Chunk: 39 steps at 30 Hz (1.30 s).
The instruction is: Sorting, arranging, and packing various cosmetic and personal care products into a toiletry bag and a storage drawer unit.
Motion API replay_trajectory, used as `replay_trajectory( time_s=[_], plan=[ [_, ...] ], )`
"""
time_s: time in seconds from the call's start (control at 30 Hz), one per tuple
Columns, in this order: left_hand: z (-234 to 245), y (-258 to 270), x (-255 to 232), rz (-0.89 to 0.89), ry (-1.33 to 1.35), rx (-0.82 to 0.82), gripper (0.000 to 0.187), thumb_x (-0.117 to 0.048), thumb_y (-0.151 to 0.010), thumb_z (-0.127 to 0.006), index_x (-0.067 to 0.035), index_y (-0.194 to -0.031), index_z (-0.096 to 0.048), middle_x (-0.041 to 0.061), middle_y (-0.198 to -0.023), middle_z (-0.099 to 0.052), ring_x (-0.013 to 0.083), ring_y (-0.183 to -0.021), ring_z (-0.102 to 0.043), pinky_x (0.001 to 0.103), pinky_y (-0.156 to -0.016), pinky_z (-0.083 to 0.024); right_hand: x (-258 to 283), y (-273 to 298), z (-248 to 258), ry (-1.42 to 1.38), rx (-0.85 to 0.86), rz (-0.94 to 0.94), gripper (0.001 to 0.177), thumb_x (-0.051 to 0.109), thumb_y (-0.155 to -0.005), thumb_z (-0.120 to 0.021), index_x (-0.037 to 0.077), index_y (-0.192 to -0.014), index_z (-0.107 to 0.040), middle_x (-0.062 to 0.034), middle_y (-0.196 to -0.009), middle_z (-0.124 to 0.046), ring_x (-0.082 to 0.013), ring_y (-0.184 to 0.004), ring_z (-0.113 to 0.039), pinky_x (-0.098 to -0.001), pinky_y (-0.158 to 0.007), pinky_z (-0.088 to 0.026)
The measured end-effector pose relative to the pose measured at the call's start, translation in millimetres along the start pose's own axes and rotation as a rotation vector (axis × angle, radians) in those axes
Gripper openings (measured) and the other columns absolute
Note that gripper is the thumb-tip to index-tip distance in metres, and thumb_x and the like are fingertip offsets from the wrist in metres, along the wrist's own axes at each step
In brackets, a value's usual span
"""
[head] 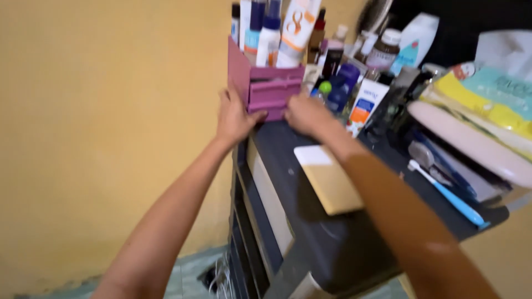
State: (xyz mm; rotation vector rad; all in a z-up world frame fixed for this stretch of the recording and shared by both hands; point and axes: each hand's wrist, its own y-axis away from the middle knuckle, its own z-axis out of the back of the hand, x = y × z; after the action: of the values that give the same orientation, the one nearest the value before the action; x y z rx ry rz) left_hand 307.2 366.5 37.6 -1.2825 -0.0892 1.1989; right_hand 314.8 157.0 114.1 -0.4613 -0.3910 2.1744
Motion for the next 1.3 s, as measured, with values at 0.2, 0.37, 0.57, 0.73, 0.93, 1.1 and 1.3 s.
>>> replay_trajectory(
  time_s=[0.2, 0.37, 0.57, 0.73, 0.93, 1.1, 1.3],
  plan=[
    [47.5, 6.7, -96.5, -0.485, -0.176, -0.335, 0.091, -0.041, -0.071, -0.088, -0.001, -0.138, -0.043, 0.025, -0.125, -0.049, 0.0453, -0.115, -0.054, 0.052, -0.095, -0.042, -66.0, 15.9, 67.8, -0.163, -0.557, -0.132, 0.026, 0.027, -0.101, -0.068, 0.001, -0.098, -0.068, -0.0204, -0.081, -0.071, -0.0396, -0.073, -0.07, -0.05, -0.065, -0.053],
    [13.4, 2.2, -155.4, -0.346, 0.117, 0.016, 0.056, -0.03, -0.094, -0.078, -0.012, -0.14, -0.051, 0.018, -0.131, -0.053, 0.0406, -0.108, -0.064, 0.05, -0.092, -0.052, -95.6, 72.3, 90.7, -0.215, -0.72, -0.269, 0.044, 0.036, -0.102, -0.078, -0.001, -0.1, -0.055, -0.0153, -0.073, -0.064, -0.0346, -0.065, -0.066, -0.0458, -0.062, -0.051],
    [-37.5, -6.9, -174.9, -0.218, 0.051, 0.28, 0.07, -0.038, -0.084, -0.081, -0.016, -0.143, -0.049, 0.023, -0.126, -0.051, 0.0454, -0.1, -0.065, 0.053, -0.082, -0.055, -114.3, 116.3, 64.1, -0.345, -0.534, -0.544, 0.065, 0.043, -0.081, -0.093, -0.004, -0.101, -0.052, -0.0173, -0.078, -0.065, -0.0295, -0.06, -0.064, -0.0422, -0.053, -0.051],
    [-63.4, -12.2, -180.4, -0.264, -0.093, 0.267, 0.074, -0.039, -0.08, -0.085, -0.022, -0.142, -0.051, 0.026, -0.13, -0.047, 0.0478, -0.108, -0.061, 0.053, -0.086, -0.054, -81.6, 125.7, 71.1, -0.61, -0.182, -0.804, 0.064, 0.035, -0.074, -0.089, -0.004, -0.111, -0.054, -0.0136, -0.071, -0.068, -0.0246, -0.045, -0.063, -0.0381, -0.037, -0.049],
    [-62.7, -13.6, -188.9, -0.144, -0.076, 0.363, 0.063, -0.028, -0.079, -0.085, -0.016, -0.133, -0.054, 0.02, -0.128, -0.055, 0.0466, -0.111, -0.061, 0.054, -0.091, -0.052, -87.8, 129.5, 44.2, -0.826, -0.152, -0.707, 0.035, 0.015, -0.083, -0.081, -0.004, -0.104, -0.06, -0.0122, -0.07, -0.067, -0.0188, -0.046, -0.063, -0.036, -0.036, -0.052],
    [-69.1, -10.6, -176.3, -0.249, 0.073, 0.322, 0.054, -0.023, -0.082, -0.083, -0.009, -0.123, -0.051, 0.02, -0.119, -0.06, 0.045, -0.109, -0.062, 0.052, -0.089, -0.053, -91.4, 130.8, 31.0, -1.038, -0.207, -0.63, 0.022, 0.005, -0.09, -0.071, -0.006, -0.103, -0.058, -0.0149, -0.082, -0.068, -0.0187, -0.055, -0.068, -0.0348, -0.042, -0.059],
    [-40.2, -15.0, -185.7, -0.185, 0.044, 0.301, 0.053, -0.028, -0.085, -0.082, -0.009, -0.123, -0.051, 0.018, -0.12, -0.06, 0.0438, -0.106, -0.063, 0.052, -0.087, -0.051, -105.8, 136.1, 24.9, -0.959, -0.282, -0.61, 0.024, 0.002, -0.087, -0.073, -0.009, -0.1, -0.057, -0.0151, -0.083, -0.07, -0.0203, -0.062, -0.074, -0.0333, -0.05, -0.062]
  ],
)
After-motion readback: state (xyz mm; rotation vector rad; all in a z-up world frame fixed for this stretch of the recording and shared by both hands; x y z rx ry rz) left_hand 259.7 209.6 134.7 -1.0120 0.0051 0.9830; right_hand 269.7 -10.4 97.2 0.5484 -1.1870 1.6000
